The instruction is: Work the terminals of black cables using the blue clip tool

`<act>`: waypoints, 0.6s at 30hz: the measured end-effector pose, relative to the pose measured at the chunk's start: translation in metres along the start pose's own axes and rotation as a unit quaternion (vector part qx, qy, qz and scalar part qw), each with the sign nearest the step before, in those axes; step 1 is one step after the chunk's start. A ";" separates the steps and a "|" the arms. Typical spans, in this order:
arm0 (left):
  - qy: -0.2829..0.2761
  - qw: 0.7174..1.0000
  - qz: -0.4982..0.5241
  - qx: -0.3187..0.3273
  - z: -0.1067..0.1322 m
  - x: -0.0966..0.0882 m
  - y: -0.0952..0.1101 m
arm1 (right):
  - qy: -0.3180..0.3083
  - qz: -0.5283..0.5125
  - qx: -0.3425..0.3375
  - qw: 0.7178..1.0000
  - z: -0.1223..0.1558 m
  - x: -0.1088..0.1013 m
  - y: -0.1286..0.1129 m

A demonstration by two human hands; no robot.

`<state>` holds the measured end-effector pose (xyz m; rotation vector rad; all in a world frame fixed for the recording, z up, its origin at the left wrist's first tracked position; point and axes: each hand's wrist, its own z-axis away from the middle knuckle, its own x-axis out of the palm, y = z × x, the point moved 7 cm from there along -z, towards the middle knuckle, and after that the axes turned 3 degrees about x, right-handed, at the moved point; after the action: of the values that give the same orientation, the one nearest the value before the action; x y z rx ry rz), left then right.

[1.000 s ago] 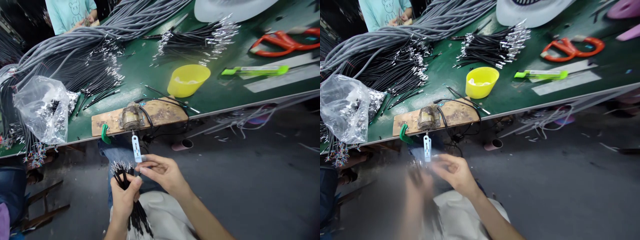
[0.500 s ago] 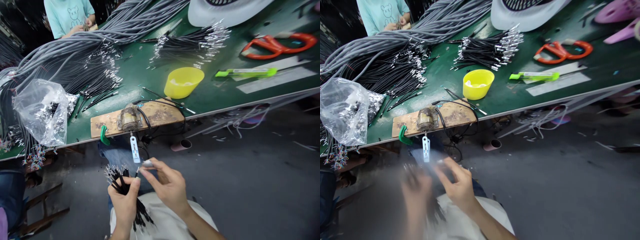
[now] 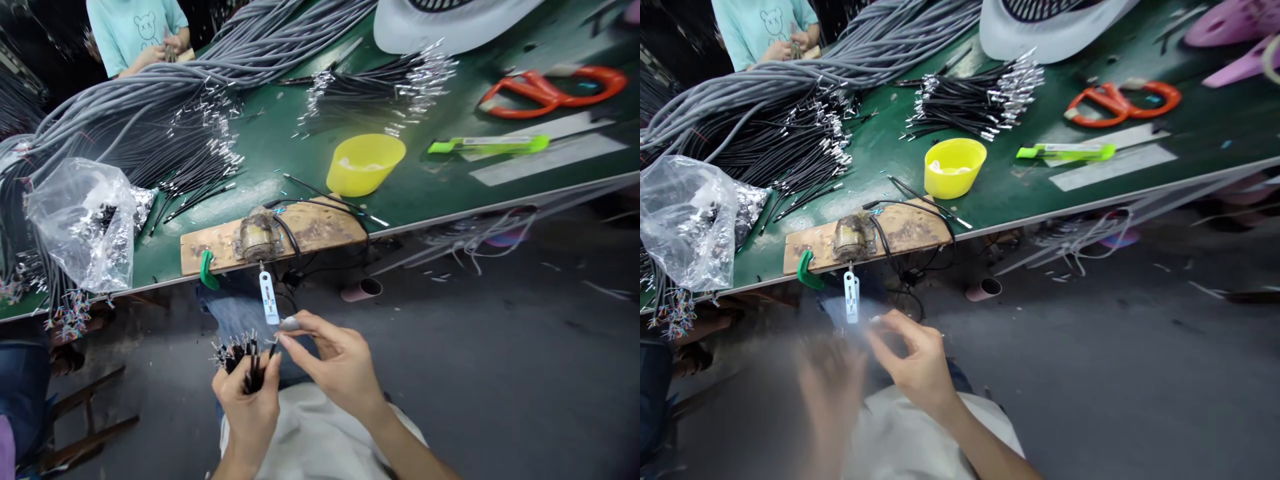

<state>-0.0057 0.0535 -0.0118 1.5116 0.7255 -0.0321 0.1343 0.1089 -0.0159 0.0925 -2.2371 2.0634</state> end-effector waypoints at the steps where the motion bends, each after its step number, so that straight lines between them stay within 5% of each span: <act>1: -0.002 1.000 0.002 -0.003 0.000 0.001 -0.001 | 0.013 0.022 -0.019 0.999 0.001 -0.001 -0.003; 10: -0.069 0.987 0.092 -0.108 -0.003 0.008 -0.026 | -0.001 0.023 -0.048 0.999 0.001 0.000 -0.004; 18: -0.135 0.986 0.066 -0.076 -0.006 0.007 -0.013 | -0.063 0.072 -0.127 0.987 -0.001 0.004 -0.021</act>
<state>-0.0086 0.0610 -0.0261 1.3728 0.4008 -0.0775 0.1326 0.1078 0.0052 0.0446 -2.6363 1.8621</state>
